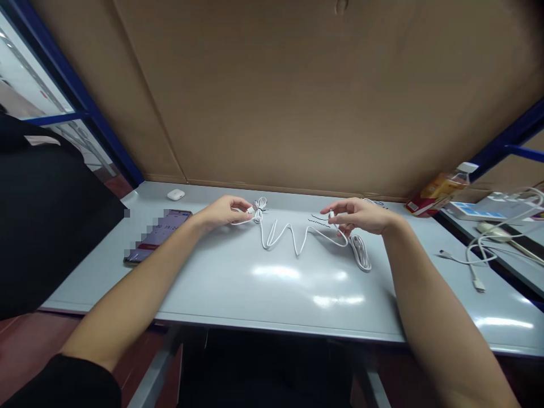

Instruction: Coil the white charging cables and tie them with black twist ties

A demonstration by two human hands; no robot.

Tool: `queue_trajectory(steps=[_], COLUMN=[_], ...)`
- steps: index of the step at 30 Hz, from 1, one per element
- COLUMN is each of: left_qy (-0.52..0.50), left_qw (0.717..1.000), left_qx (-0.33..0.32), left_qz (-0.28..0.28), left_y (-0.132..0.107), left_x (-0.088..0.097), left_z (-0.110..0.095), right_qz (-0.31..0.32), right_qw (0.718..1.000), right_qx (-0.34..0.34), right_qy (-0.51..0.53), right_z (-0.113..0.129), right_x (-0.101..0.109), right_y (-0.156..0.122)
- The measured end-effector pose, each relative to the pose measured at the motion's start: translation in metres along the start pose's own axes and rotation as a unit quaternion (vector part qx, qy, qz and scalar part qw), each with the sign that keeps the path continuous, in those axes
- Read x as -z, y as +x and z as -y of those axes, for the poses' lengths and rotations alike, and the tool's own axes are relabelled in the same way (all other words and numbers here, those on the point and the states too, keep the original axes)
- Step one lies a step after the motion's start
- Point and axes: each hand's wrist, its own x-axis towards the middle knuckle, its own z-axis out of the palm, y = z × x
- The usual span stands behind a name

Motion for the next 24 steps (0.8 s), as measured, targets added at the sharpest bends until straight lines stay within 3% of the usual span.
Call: queue_trajectory(steps=[24], left_qy=[-0.003], left_qw=[1.0], left_qx=[-0.01], left_qz=[0.006], left_y=[0.0007], left_x=[-0.0038], left_z=[-0.0003], right_qz=[0.001], right_qw=[1.0], right_qx=[-0.003], right_qy=[0.002], right_z=[-0.0017], right_x=[0.0001], right_y=[0.0026])
